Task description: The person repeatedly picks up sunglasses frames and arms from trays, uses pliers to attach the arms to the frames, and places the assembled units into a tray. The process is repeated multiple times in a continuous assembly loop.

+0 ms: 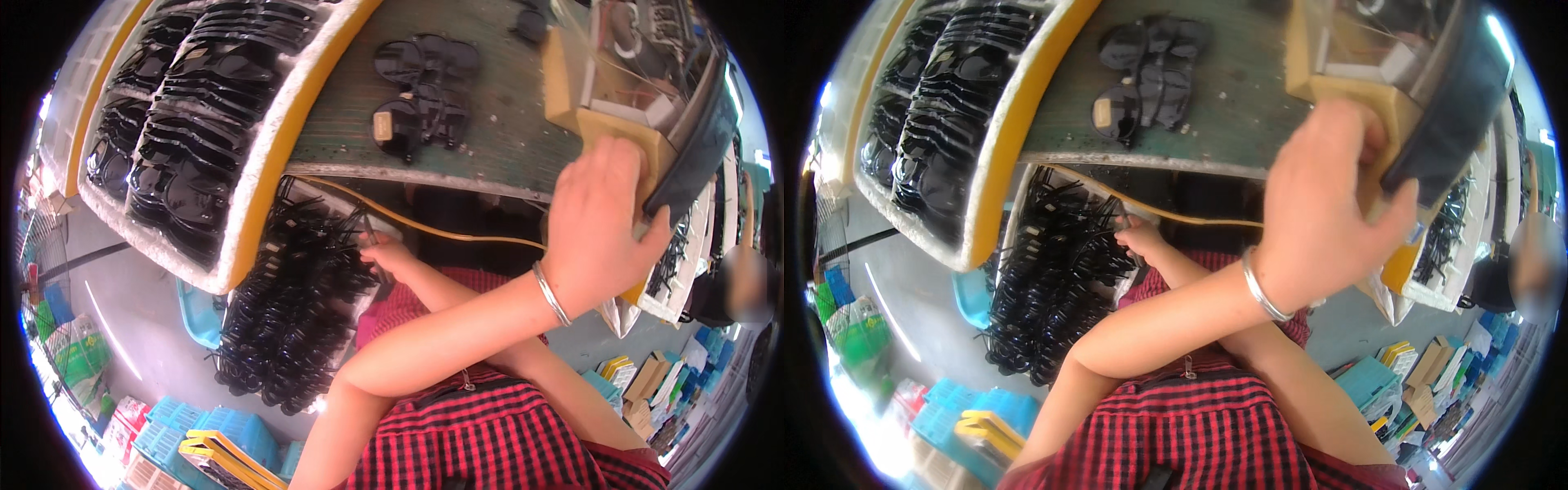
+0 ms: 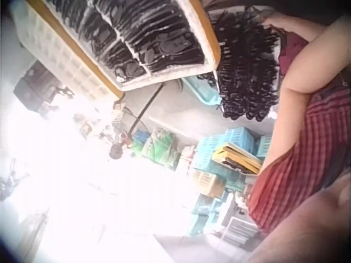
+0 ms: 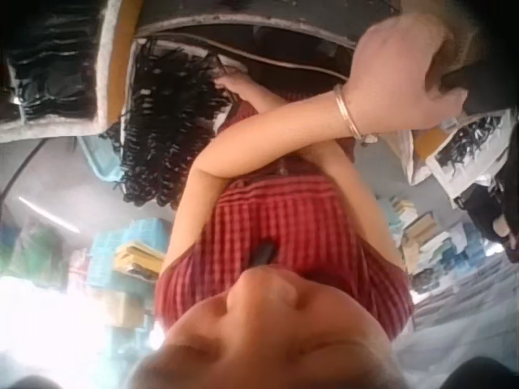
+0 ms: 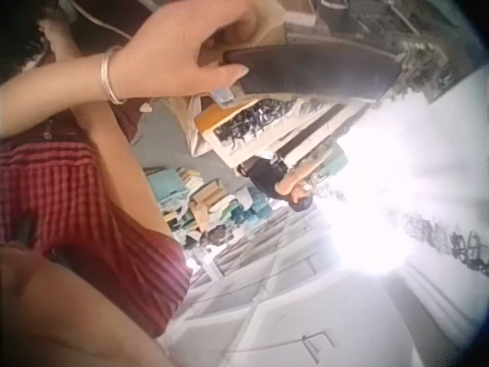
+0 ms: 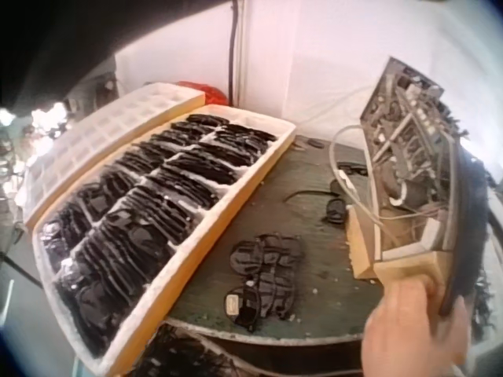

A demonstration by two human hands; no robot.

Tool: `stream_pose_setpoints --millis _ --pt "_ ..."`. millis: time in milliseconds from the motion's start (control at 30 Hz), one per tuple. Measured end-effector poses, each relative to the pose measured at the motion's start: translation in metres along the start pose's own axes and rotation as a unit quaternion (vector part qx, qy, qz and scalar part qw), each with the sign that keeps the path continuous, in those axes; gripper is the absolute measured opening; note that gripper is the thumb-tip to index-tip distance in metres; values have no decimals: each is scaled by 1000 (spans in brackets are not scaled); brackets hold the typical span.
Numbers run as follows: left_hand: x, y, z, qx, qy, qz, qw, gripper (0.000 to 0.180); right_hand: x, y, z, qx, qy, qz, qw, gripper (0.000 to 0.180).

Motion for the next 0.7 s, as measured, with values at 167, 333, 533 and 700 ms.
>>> stream_pose_setpoints --millis 167,333,533,700 --pt "3 2 0 -17 -28 -16 999 38 -18 14 5 -19 62 -50 997 21" --pt "1 4 3 -6 -39 2 999 37 -27 23 4 -29 68 -80 994 13" --pt "4 5 8 -8 -56 10 998 39 -28 16 2 -8 93 -44 995 10" --pt "3 5 6 -29 -60 -36 997 42 -31 -19 -4 -14 1 38 999 9"
Point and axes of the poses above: each hand's wrist, its own y-axis towards the middle knuckle, its own x-axis out of the back of the hand, z = x × y, the point moved 2 cm from there along y, towards the middle knuckle, and after that the axes turned 10 degrees about -x, right-handed, at the moved point
